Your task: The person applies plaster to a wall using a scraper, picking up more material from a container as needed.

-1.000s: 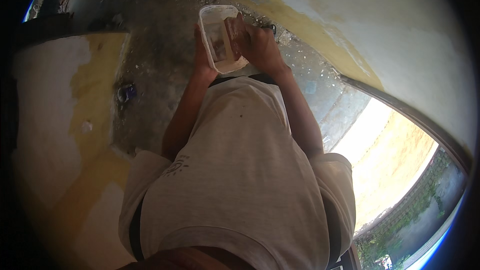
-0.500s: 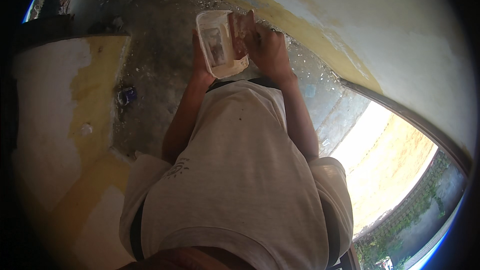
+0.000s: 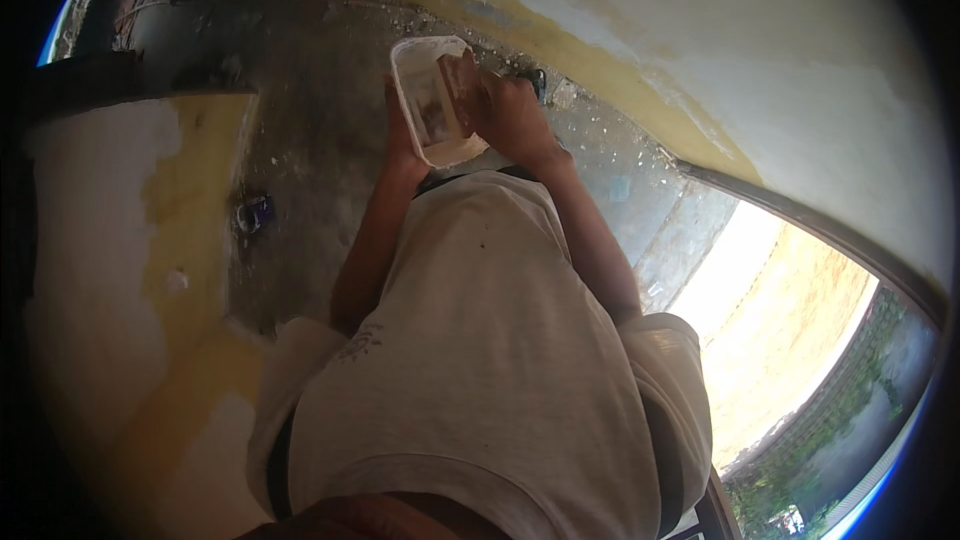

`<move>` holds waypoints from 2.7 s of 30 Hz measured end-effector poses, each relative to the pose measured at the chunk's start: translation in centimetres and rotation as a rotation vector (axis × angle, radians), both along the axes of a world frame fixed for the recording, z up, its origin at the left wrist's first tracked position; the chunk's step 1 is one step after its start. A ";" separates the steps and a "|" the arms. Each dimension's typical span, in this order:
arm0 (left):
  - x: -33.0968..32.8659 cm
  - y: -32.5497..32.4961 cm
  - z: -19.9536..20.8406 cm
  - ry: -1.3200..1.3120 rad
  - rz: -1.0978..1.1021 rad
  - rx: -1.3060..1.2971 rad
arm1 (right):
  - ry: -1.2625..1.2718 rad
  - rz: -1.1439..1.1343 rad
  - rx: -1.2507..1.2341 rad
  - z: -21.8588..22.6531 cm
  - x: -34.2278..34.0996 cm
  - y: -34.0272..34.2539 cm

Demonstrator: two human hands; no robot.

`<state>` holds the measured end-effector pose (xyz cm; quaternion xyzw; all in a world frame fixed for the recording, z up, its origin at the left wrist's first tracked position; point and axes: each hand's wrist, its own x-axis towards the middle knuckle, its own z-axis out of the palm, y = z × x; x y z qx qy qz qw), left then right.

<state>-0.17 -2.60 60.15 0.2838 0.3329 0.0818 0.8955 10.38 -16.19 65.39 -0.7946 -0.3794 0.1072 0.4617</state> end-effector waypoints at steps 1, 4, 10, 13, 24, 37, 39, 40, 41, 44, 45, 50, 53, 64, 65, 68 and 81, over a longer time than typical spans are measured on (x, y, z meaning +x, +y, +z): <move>-0.2 0.3 0.2 -0.004 -0.002 -0.001 | 0.015 -0.038 -0.011 0.4 0.1 -0.2; -0.8 1.6 1.0 -0.040 0.002 0.033 | 0.047 -0.088 -0.022 1.0 -0.1 0.1; -3.3 5.3 0.4 -0.019 -0.062 -0.045 | 0.043 -0.098 0.010 0.7 -3.9 3.1; -5.2 6.9 0.9 -0.032 -0.085 -0.021 | 0.114 -0.187 -0.130 1.7 -5.4 3.8; -5.7 10.5 1.3 -0.057 -0.336 -0.093 | 0.644 -0.322 0.121 -2.4 -10.4 4.0; 5.8 -0.4 3.1 -0.261 -0.455 -0.221 | 0.910 -0.560 0.970 -0.9 -4.9 -5.8; 8.1 -3.3 3.1 -0.263 -0.430 -0.230 | 0.868 -0.547 1.055 -0.9 -3.4 -7.8; 8.9 -4.8 4.6 -0.283 -0.415 -0.212 | 0.845 -0.558 1.054 0.8 -2.6 -9.1; 9.5 -5.2 3.5 -0.306 -0.390 -0.240 | 0.810 -0.548 1.063 1.2 -2.1 -9.5; 12.5 -6.9 1.7 -0.370 -0.375 -0.264 | 0.729 -0.577 1.063 2.7 0.1 -10.7; 13.2 -7.4 2.4 -0.373 -0.388 -0.246 | 0.739 -0.613 1.042 3.7 0.6 -10.9; 16.6 -9.1 6.4 -0.404 -0.499 -0.332 | 0.593 -0.713 1.205 5.9 2.6 -11.9; 16.9 -7.2 6.4 -0.254 -0.607 -0.336 | 0.458 -0.712 1.223 5.8 3.7 -11.6; 13.9 10.1 2.4 -0.366 -0.587 -0.205 | -0.961 -1.359 0.368 31.8 16.3 -8.0; 13.3 11.9 2.9 -0.368 -0.562 -0.192 | -1.264 -1.312 0.327 34.4 19.4 -7.9; 12.4 14.5 2.3 -0.378 -0.531 -0.225 | -1.525 -1.493 -0.243 41.9 24.1 -4.8; 13.7 18.2 0.0 -0.448 -0.497 -0.236 | -1.342 -1.430 0.298 33.2 19.9 -1.0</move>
